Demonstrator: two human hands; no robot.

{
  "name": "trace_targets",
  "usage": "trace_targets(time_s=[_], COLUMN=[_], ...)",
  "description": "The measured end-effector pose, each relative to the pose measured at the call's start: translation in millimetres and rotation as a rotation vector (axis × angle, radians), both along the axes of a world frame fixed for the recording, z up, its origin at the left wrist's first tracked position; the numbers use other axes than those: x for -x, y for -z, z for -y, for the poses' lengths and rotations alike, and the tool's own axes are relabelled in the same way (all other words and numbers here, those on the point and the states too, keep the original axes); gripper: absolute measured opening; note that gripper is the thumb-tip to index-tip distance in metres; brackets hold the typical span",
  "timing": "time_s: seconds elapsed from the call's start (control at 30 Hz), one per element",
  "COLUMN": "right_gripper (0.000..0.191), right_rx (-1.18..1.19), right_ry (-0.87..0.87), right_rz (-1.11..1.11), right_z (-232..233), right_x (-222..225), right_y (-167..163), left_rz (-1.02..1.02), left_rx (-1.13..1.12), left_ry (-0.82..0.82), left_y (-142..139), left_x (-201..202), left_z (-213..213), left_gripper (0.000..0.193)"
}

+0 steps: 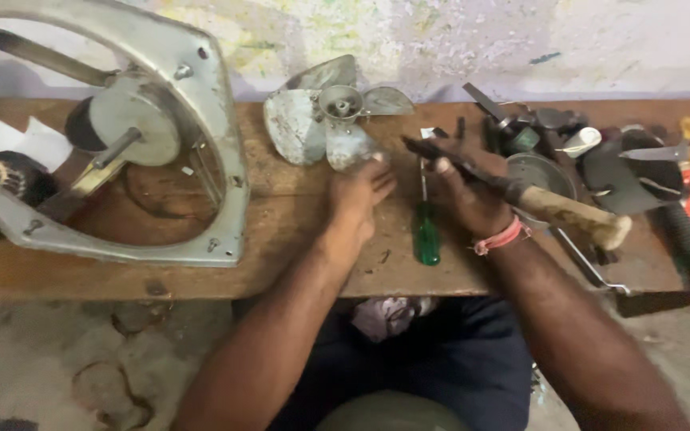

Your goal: The person removes a fan blade from a motor housing, uses a hammer and chisel to clean or reshape the blade hub, then reattaches the blade to the motor shaft and tightens it with a wrench.

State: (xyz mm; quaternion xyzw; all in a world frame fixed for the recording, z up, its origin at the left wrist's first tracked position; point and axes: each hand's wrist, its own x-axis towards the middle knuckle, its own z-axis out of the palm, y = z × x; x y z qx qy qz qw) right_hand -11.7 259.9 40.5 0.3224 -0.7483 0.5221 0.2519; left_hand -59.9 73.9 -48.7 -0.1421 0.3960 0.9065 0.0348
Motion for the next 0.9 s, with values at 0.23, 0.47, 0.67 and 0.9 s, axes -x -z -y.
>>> trace_targets(time_s=[0.23,0.47,0.67,0.9], right_gripper=[0.024,0.04,0.049,0.064], right_rx=[-0.327,-0.432,-0.424,-0.51], right_ry=[-0.005,-0.03,0.007,0.001], right_rz=[0.009,-0.183,-0.189,-0.131], right_z=[6,25,21,20], right_x=[-10,-20,-11,-6], right_y=[-10,-20,-12,-2], left_rz=[-0.007,-0.165,-0.257,-0.263], left_rx=[0.086,0.195,0.277,0.246], left_ry=[-0.189,-0.314,-0.338,-0.296], left_y=[23,9,13,21], left_x=[16,1,1,10], left_z=[-11,-14,-13,-10], left_gripper=[0.022,0.024,0.025,0.025])
